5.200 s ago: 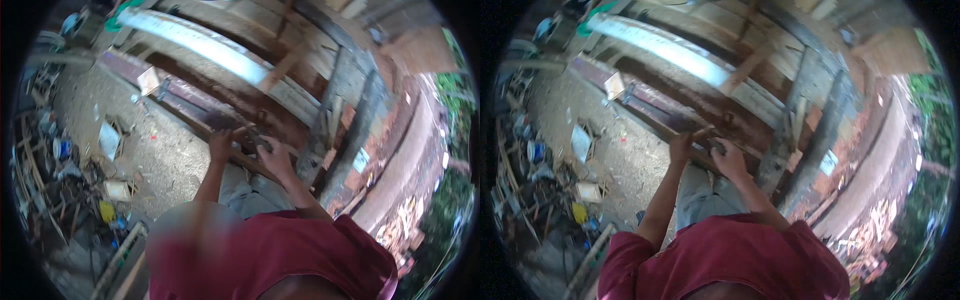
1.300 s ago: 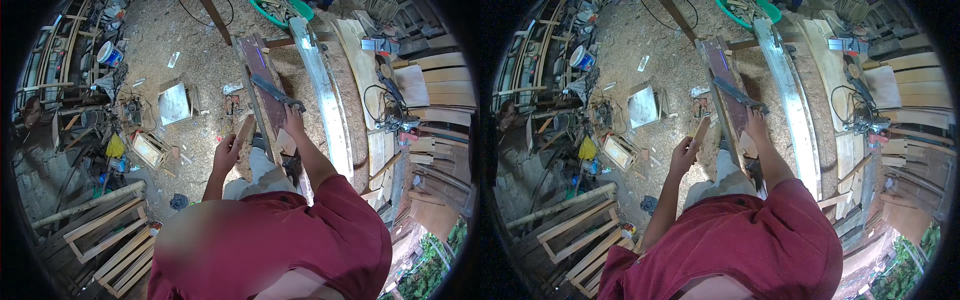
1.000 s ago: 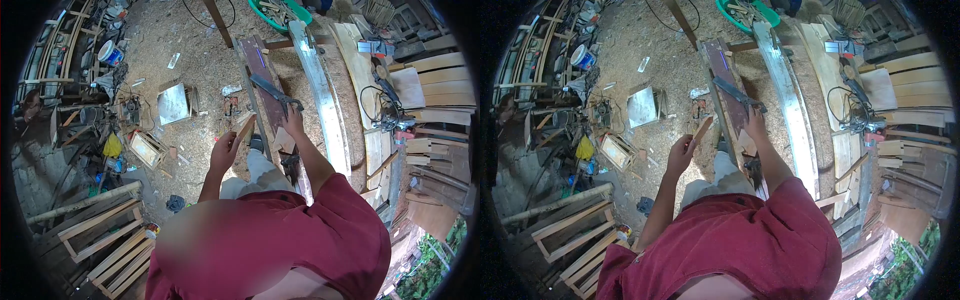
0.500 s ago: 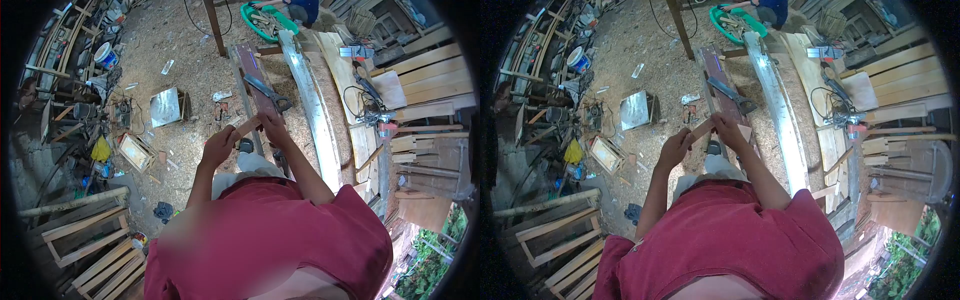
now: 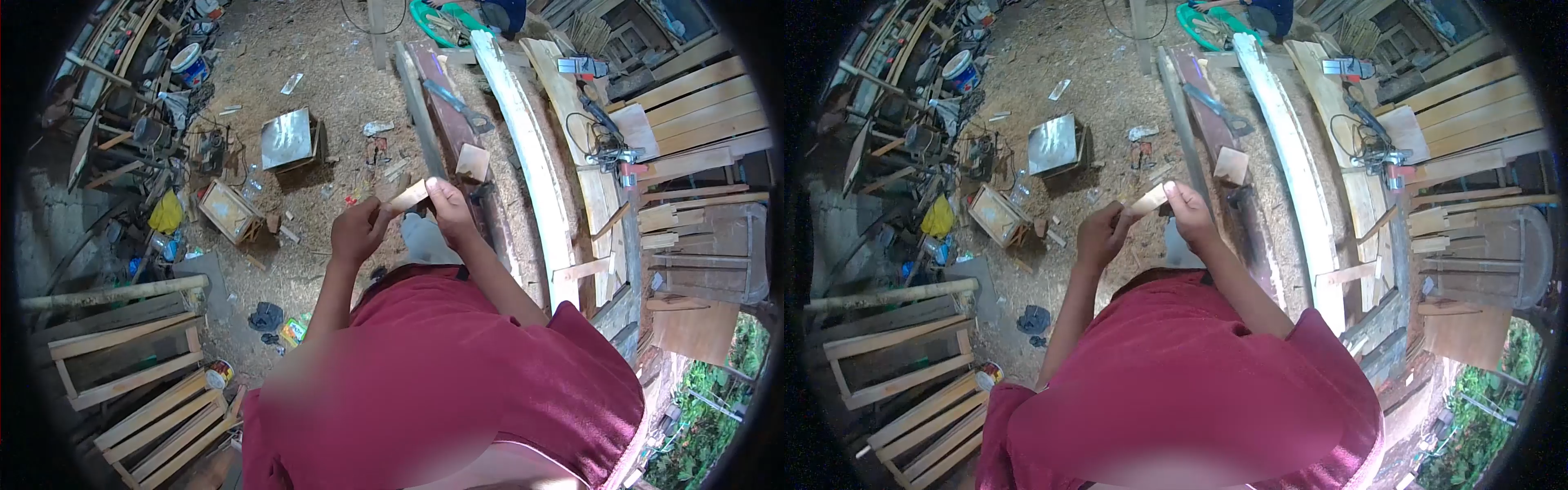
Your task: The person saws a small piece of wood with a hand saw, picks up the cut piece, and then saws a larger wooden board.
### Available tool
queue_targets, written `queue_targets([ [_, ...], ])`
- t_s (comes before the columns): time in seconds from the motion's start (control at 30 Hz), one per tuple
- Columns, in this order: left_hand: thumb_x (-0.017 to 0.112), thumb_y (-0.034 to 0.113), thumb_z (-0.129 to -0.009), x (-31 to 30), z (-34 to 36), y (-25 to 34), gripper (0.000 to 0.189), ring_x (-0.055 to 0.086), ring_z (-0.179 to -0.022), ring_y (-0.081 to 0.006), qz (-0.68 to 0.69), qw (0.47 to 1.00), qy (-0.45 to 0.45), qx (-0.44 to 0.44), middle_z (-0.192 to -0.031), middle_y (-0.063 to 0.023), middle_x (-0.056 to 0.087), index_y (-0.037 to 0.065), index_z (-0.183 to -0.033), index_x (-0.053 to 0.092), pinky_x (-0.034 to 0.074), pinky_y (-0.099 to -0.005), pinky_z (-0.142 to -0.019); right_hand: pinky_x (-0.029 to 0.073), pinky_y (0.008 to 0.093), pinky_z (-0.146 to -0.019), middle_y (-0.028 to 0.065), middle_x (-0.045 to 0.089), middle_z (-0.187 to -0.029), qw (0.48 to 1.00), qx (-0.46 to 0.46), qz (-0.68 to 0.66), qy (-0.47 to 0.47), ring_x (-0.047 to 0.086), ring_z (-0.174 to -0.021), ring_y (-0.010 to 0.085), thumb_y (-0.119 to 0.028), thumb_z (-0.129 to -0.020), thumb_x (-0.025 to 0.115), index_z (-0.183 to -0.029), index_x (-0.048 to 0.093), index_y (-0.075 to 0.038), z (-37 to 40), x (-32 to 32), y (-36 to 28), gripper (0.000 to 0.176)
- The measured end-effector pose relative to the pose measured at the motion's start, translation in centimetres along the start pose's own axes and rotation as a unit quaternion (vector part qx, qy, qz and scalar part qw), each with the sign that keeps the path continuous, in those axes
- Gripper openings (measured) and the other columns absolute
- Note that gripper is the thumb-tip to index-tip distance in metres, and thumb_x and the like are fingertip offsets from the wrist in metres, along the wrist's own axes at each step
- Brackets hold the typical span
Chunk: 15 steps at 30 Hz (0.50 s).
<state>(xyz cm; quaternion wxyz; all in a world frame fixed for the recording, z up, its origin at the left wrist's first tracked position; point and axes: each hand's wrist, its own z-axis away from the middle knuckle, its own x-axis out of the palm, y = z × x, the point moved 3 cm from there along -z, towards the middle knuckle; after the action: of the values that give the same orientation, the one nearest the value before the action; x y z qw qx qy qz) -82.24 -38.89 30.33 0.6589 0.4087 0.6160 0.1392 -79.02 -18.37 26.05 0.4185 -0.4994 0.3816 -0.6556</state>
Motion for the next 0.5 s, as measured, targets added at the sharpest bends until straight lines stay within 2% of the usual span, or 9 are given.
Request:
queue_targets([
  [0.07, 0.064, 0.038, -0.104, -0.3, 4.0, -0.6, 0.036, 0.064, -0.061, -0.0383, -0.009, 1.0, 0.018, 0.011, -0.068, -0.0139, 0.062, 0.009, -0.083, 0.06, 0.048, -0.047, -0.054, 0.045, 0.0251, -0.075, -0.0044, 0.064, -0.092, 1.0, -0.016, 0.004, 0.022, 0.056, -0.081, 0.006, -0.032, -0.115, 0.05, -0.107, 0.069, -0.006, 2.7, 2.0, 1.7, 0.033],
  [0.1, 0.064, 0.035, -0.103, -0.7, 5.8, -0.5, 0.035, 0.064, -0.061, -0.0397, -0.016, 0.999, 0.026, 0.014, -0.068, -0.0157, 0.061, 0.008, -0.081, 0.058, 0.048, -0.0492, -0.055, 0.044, 0.0256, -0.073, -0.004, 0.062, -0.087, 0.998, -0.05, 0.049, 0.002, 0.054, -0.08, 0.006, -0.03, -0.115, 0.051, -0.102, 0.068, -0.008, 4.2, 3.0, 1.1, 0.031],
  [0.2, 0.065, 0.032, -0.101, -1.3, 10.0, -0.6, 0.033, 0.064, -0.062, -0.0411, -0.036, 0.996, 0.07, 0.044, -0.069, -0.0171, 0.062, 0.007, -0.08, 0.058, 0.048, -0.051, -0.056, 0.043, 0.0257, -0.072, -0.0028, 0.061, -0.084, 0.997, -0.074, -0.013, 0.029, 0.054, -0.078, 0.0067, -0.029, -0.115, 0.05, -0.097, 0.066, -0.008, 7.1, 4.8, 3.3, 0.032],
  [0.23, 0.067, 0.029, -0.099, -1.7, 10.9, -0.3, 0.032, 0.064, -0.063, -0.042, -0.028, 0.996, 0.07, 0.044, -0.071, -0.0181, 0.063, 0.007, -0.078, 0.057, 0.049, -0.0525, -0.057, 0.042, 0.0256, -0.07, -0.0023, 0.06, -0.081, 0.994, -0.106, 0.036, 0.017, 0.054, -0.077, 0.0077, -0.028, -0.116, 0.05, -0.093, 0.064, -0.008, 8.2, 5.3, 2.7, 0.033],
  [0.37, 0.068, 0.028, -0.098, -2.9, 13.2, -0.3, 0.03, 0.065, -0.064, -0.0427, -0.049, 0.994, 0.08, 0.062, -0.073, -0.0186, 0.065, 0.007, -0.078, 0.059, 0.05, -0.0521, -0.056, 0.042, 0.0256, -0.069, -0.0024, 0.06, -0.079, 0.993, -0.117, 0.025, 0.018, 0.054, -0.074, 0.0082, -0.029, -0.116, 0.05, -0.093, 0.064, -0.007, 10.6, 6.5, 3.6, 0.035],
  [0.5, 0.069, 0.029, -0.099, -2.9, 14.2, -0.1, 0.031, 0.067, -0.063, -0.0426, -0.046, 0.991, 0.103, 0.074, -0.072, -0.0185, 0.066, 0.008, -0.078, 0.06, 0.051, -0.052, -0.055, 0.041, 0.0261, -0.064, -0.0011, 0.059, -0.074, 0.995, -0.091, 0.014, 0.04, 0.052, -0.068, 0.0087, -0.032, -0.116, 0.048, -0.088, 0.062, -0.009, 11.8, 7.8, 2.1, 0.039],
])
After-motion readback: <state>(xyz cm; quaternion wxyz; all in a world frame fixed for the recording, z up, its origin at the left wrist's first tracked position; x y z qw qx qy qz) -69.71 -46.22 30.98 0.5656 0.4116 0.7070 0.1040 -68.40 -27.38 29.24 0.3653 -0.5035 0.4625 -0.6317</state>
